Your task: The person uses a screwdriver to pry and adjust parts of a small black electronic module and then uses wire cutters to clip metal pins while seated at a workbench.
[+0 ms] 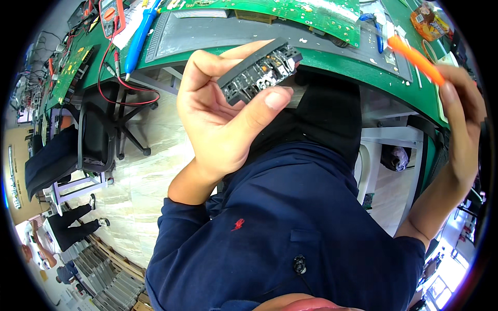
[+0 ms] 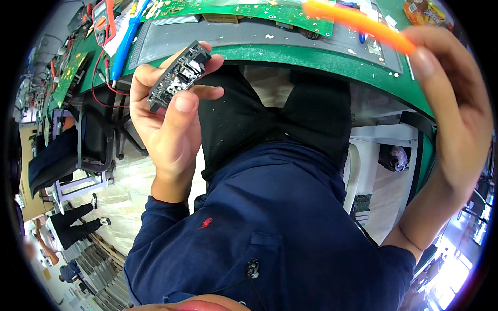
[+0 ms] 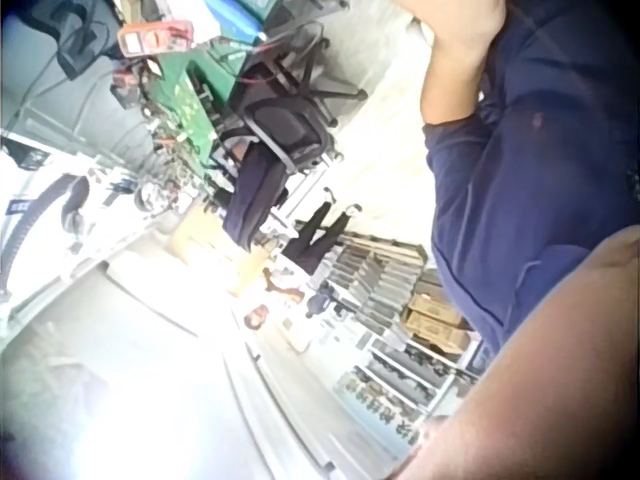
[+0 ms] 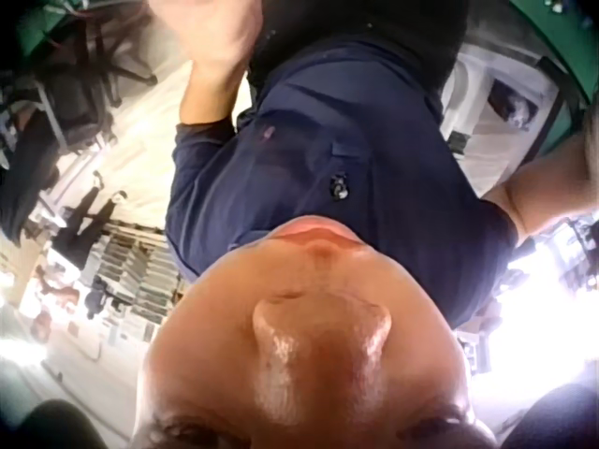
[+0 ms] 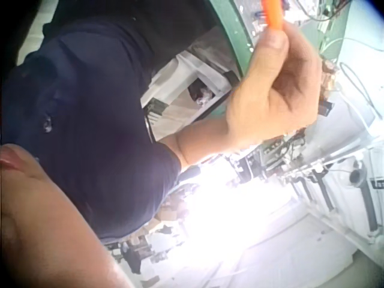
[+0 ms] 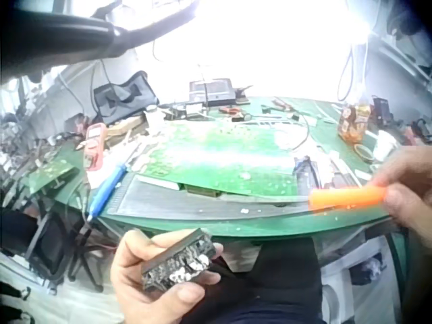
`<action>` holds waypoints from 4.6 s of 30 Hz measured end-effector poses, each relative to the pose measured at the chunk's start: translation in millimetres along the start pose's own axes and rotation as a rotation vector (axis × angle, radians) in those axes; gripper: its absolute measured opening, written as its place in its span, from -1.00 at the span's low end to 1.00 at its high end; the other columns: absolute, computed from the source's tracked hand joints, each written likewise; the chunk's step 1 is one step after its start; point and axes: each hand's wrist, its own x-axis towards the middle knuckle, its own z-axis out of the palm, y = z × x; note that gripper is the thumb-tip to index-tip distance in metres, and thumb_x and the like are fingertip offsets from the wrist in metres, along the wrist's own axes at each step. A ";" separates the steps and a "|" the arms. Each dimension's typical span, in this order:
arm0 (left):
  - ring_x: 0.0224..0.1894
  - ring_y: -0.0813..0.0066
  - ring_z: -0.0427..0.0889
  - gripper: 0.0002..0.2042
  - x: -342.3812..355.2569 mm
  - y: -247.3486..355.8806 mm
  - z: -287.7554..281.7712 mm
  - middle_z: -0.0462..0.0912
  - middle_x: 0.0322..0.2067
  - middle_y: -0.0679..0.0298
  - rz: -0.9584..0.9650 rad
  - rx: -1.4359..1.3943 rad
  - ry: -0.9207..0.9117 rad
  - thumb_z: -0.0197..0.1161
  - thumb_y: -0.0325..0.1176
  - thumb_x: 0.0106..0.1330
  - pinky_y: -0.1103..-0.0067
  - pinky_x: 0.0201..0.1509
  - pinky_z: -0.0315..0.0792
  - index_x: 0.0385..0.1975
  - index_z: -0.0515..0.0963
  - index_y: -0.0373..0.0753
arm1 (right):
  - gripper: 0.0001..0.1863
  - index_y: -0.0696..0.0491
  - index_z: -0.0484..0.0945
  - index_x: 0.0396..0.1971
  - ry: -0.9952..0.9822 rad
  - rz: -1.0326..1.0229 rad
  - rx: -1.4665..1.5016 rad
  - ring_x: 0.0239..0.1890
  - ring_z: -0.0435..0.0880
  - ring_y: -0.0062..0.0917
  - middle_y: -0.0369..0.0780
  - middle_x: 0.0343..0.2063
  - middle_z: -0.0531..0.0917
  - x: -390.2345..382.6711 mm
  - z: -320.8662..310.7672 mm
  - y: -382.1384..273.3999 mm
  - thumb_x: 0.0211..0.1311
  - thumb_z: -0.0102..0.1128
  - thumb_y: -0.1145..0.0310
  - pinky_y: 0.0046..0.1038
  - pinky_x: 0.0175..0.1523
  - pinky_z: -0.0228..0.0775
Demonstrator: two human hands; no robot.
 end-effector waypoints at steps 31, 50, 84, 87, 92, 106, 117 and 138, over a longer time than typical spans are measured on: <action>0.06 -0.04 0.50 -0.56 -4.9 2.6 2.5 0.38 0.04 -0.22 0.036 -0.016 -0.066 0.38 -0.40 0.06 0.26 0.00 0.55 -0.13 0.28 -0.16 | -0.77 0.26 0.57 -0.23 -0.179 -0.285 -0.573 -0.41 0.56 -0.35 -0.03 -0.43 0.58 -38.1 -23.6 -35.8 0.20 0.00 0.47 -0.42 -0.18 0.35; 0.03 -0.04 0.53 -0.54 -5.4 3.9 1.1 0.41 0.01 -0.25 -0.031 -0.064 -0.093 0.40 -0.25 0.09 0.25 -0.01 0.55 -0.13 0.27 -0.19 | -0.76 0.26 0.57 -0.20 -0.205 -0.283 -0.612 -0.31 0.60 -0.31 -0.02 -0.38 0.61 -39.8 -25.9 -37.0 0.25 -0.03 0.49 -0.34 -0.02 0.35; -0.03 0.00 0.58 -0.59 -12.7 4.4 7.0 0.43 -0.04 -0.29 0.093 0.014 0.054 0.38 -0.33 0.09 0.31 -0.02 0.58 -0.26 0.23 -0.22 | -0.72 0.29 0.47 -0.04 -0.355 -0.325 -0.647 -0.23 0.66 -0.25 0.04 -0.29 0.63 -45.7 -24.5 -50.3 0.34 -0.09 0.49 -0.35 0.08 0.42; -0.02 0.03 0.58 -0.55 -10.4 6.4 4.3 0.41 -0.01 -0.29 0.018 -0.058 -0.006 0.42 -0.29 0.06 0.32 -0.02 0.57 -0.21 0.25 -0.21 | -0.71 0.28 0.45 -0.03 -0.330 -0.308 -0.626 -0.23 0.66 -0.26 0.03 -0.29 0.63 -46.5 -25.6 -47.2 0.35 -0.11 0.48 -0.35 0.07 0.43; -0.01 0.03 0.57 -0.52 -8.6 6.6 2.6 0.38 0.01 -0.30 -0.115 -0.179 -0.057 0.46 -0.28 0.03 0.32 -0.02 0.57 -0.18 0.27 -0.18 | -0.70 0.28 0.42 0.00 -0.317 -0.272 -0.585 -0.22 0.66 -0.28 0.03 -0.28 0.62 -47.5 -22.2 -45.0 0.37 -0.14 0.47 -0.37 0.05 0.44; -0.06 0.05 0.61 -0.56 -13.2 -0.4 7.4 0.44 -0.02 -0.27 0.000 -0.036 0.001 0.40 -0.39 0.03 0.34 -0.06 0.58 -0.18 0.27 -0.18 | -0.65 0.26 0.34 0.08 -0.322 -0.118 -0.420 -0.22 0.65 -0.32 0.02 -0.25 0.60 -58.5 -18.6 -41.9 0.41 -0.23 0.43 -0.40 0.01 0.46; -0.04 0.06 0.60 -0.59 -10.5 -5.5 -2.5 0.44 -0.03 -0.25 0.111 -0.039 -0.071 0.37 -0.38 0.07 0.32 0.00 0.55 -0.19 0.26 -0.19 | -0.62 0.23 0.28 0.14 -0.312 0.220 -0.179 -0.14 0.61 -0.35 0.00 -0.15 0.55 -71.5 -3.5 -51.6 0.44 -0.31 0.40 -0.42 0.02 0.43; 0.01 0.07 0.56 -0.49 -9.5 7.7 -5.0 0.37 0.04 -0.24 0.059 -0.063 -0.031 0.42 -0.23 0.05 0.38 0.04 0.55 -0.10 0.24 -0.16 | -0.62 0.26 0.29 0.10 -0.265 -0.064 0.046 -0.34 0.70 -0.31 0.07 -0.33 0.59 -54.9 13.0 -44.4 0.44 -0.38 0.39 -0.43 -0.15 0.55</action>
